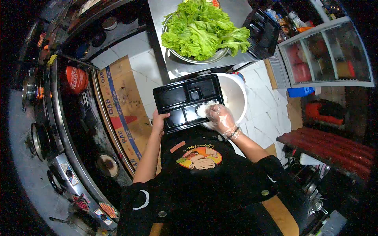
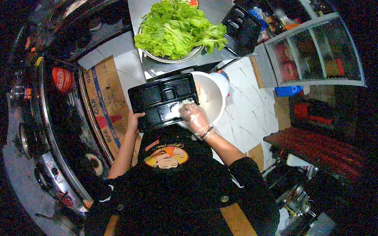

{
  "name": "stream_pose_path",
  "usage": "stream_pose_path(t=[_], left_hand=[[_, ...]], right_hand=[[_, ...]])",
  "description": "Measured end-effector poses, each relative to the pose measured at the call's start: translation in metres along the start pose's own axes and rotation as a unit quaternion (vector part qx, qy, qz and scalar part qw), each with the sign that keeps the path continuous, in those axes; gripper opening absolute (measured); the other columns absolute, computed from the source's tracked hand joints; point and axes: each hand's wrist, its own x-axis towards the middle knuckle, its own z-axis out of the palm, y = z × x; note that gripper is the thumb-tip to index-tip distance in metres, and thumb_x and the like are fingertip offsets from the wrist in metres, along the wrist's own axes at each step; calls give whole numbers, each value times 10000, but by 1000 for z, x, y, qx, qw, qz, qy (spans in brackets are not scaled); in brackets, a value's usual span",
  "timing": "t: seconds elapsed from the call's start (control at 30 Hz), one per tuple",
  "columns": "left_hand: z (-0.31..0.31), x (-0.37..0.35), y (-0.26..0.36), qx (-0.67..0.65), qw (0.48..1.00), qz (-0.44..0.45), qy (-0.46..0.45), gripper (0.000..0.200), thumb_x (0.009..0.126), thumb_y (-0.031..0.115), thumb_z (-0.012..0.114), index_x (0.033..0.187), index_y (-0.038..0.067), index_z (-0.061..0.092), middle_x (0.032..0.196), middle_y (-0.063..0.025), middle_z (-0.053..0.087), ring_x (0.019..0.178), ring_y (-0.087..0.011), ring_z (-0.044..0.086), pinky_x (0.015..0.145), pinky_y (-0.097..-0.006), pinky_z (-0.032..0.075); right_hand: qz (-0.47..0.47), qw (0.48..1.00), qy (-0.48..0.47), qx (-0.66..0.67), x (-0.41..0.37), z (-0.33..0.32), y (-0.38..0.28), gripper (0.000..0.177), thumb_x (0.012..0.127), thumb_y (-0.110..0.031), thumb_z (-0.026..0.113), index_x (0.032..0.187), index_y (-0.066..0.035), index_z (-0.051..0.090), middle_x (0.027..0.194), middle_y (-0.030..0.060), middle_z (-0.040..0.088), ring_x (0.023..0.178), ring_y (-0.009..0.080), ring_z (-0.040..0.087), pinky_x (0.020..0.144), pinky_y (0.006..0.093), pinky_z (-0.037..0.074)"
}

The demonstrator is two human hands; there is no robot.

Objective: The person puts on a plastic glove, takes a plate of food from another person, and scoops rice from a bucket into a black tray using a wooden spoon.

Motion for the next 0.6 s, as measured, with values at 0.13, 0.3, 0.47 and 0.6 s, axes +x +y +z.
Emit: stream_pose_path(t=[0.13, 0.3, 0.47, 0.6], left_hand=[[11, -7, 14, 60, 998, 18, 13, 436, 630, -71, 504, 1057, 13, 491, 914, -81, 582, 807, -196, 561, 746, -303, 463], [11, -8, 14, 51, 998, 9, 32, 401, 633, -73, 509, 1025, 11, 497, 891, -80, 583, 787, -191, 567, 712, -300, 469], [10, -10, 14, 35, 999, -5, 18, 355, 634, -69, 512, 978, 18, 510, 863, -69, 585, 737, -180, 564, 683, -304, 474], [13, -10, 19, 53, 998, -5, 34, 335, 638, -63, 507, 963, 22, 510, 831, -54, 575, 721, -177, 561, 664, -299, 475]], right_hand=[[61, 993, 42, 92, -2, 24, 6, 234, 697, -121, 520, 911, -55, 588, 853, 126, 568, 825, 307, 539, 709, 392, 450], [158, 985, 27, 59, -6, 4, 6, 235, 779, -174, 441, 841, -11, 598, 896, 178, 592, 856, 317, 554, 786, 398, 431], [55, 991, 118, 8, -23, 22, 38, 213, 790, -180, 443, 829, -27, 587, 853, 137, 607, 797, 295, 582, 715, 378, 458], [221, 937, 229, 145, -20, -19, 28, 178, 738, -6, 487, 870, -31, 604, 853, 132, 621, 821, 261, 600, 726, 342, 463]])
